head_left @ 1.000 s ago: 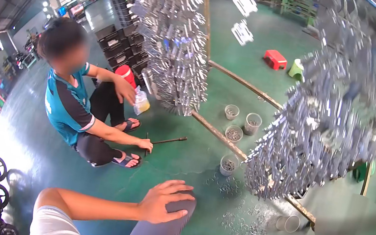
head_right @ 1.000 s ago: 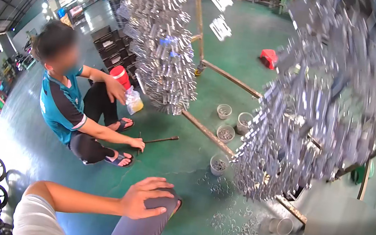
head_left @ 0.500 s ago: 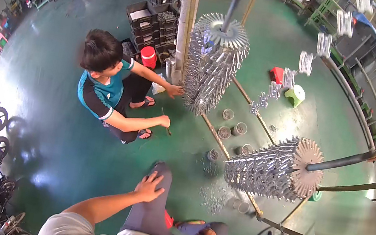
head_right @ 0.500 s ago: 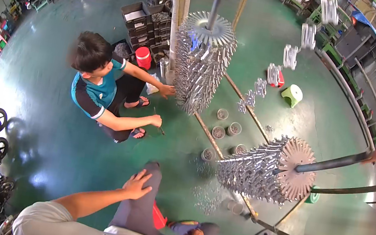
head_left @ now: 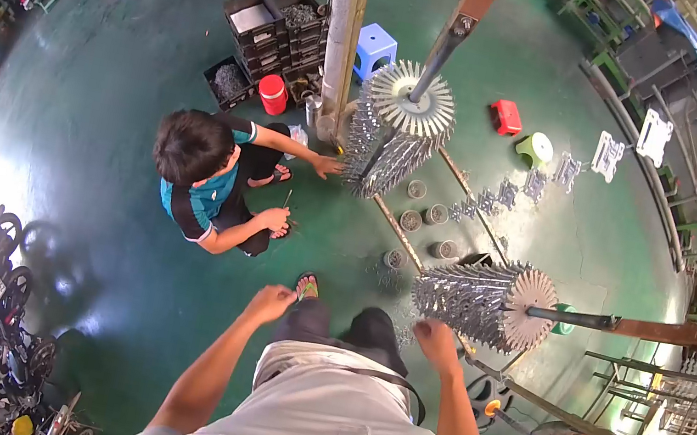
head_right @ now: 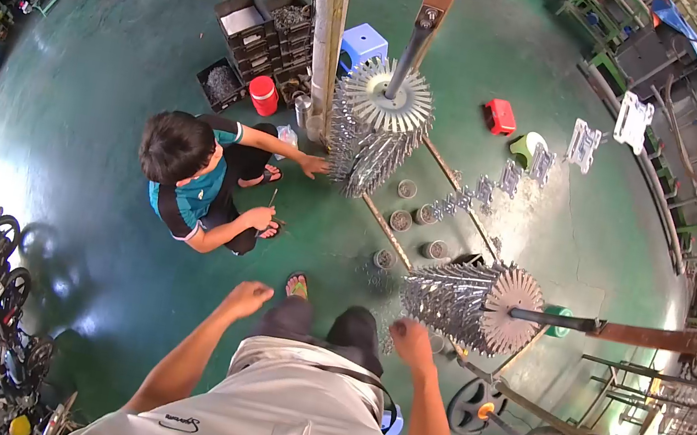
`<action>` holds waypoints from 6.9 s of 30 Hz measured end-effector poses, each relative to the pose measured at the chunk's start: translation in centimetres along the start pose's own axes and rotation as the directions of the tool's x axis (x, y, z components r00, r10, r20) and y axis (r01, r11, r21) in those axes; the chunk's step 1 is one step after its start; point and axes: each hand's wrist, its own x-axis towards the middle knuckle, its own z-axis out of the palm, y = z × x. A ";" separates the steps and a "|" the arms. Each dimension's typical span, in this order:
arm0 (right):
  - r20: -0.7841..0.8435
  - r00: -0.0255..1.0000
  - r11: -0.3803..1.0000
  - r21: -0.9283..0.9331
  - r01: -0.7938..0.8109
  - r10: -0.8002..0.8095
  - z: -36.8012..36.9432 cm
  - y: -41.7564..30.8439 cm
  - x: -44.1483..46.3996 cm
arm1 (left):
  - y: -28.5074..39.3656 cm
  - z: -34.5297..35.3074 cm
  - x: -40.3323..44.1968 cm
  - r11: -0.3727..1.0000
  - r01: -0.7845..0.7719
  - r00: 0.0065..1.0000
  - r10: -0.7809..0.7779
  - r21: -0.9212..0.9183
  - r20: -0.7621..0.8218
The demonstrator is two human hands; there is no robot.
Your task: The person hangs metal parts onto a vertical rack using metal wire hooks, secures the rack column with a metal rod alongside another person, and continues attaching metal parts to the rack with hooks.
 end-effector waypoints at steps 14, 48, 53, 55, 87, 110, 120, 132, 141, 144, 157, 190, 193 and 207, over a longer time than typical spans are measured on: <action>-0.568 0.797 0.883 0.245 0.401 -0.204 -19.9 -20.2 35.1 | 33.1 -6.4 12.5 0.499 -0.227 0.974 0.137 -0.836 -0.183; 0.562 0.748 0.911 0.021 0.413 -0.352 -24.8 -24.4 59.2 | 41.2 -4.6 22.2 0.225 -0.113 0.869 -0.451 -0.968 -0.207; 0.611 0.700 0.899 0.047 0.436 -0.371 -24.3 -24.1 59.6 | 40.4 -3.6 22.9 0.218 -0.160 0.867 -0.436 -0.963 -0.242; 0.650 0.698 0.935 0.056 0.351 -0.301 -24.3 -23.9 60.2 | 40.8 -4.2 22.2 0.243 -0.173 0.863 -0.429 -0.954 -0.266; 0.597 0.784 0.925 -0.179 0.334 -0.168 -24.7 -24.8 57.2 | 42.0 -6.2 19.1 0.305 -0.108 0.779 -0.565 -0.946 -0.271; 0.537 0.778 0.894 -0.091 0.439 -0.327 -24.7 -24.7 56.3 | 40.7 -5.7 21.4 0.364 -0.163 0.781 -0.521 -0.917 -0.346; 0.512 0.812 0.881 -0.199 0.430 -0.280 -25.2 -25.8 55.3 | 40.5 -6.0 23.0 0.357 -0.234 0.790 -0.472 -0.904 -0.390; 0.443 0.822 0.911 -0.030 0.412 -0.357 -25.4 -26.1 53.6 | 39.4 -6.7 26.2 0.427 -0.202 0.803 -0.443 -0.881 -0.399; 0.348 0.757 0.828 0.124 0.547 -0.553 -26.5 -28.2 49.8 | 40.7 -8.7 24.9 0.453 -0.157 0.792 -0.473 -0.877 -0.386; 0.314 0.763 0.816 0.078 0.573 -0.566 -26.3 -27.8 50.2 | 40.4 -8.7 25.2 0.457 -0.166 0.798 -0.458 -0.874 -0.391; 0.385 0.863 0.936 0.010 0.351 -0.327 -25.7 -24.3 53.7 | 41.0 -8.4 23.2 0.544 -0.145 0.815 -0.408 -0.827 -0.411; 0.309 0.846 0.900 0.178 0.398 -0.435 -25.5 -22.0 50.4 | 40.9 -4.7 21.3 0.563 -0.148 0.809 -0.404 -0.813 -0.427; 0.313 0.859 0.914 0.116 0.390 -0.406 -25.8 -21.9 50.3 | 40.8 -4.4 21.0 0.582 -0.160 0.801 -0.395 -0.797 -0.450; 0.269 0.861 0.901 0.078 0.428 -0.432 -24.9 -18.4 53.0 | 41.8 -4.2 18.3 0.549 -0.145 0.797 -0.429 -0.824 -0.425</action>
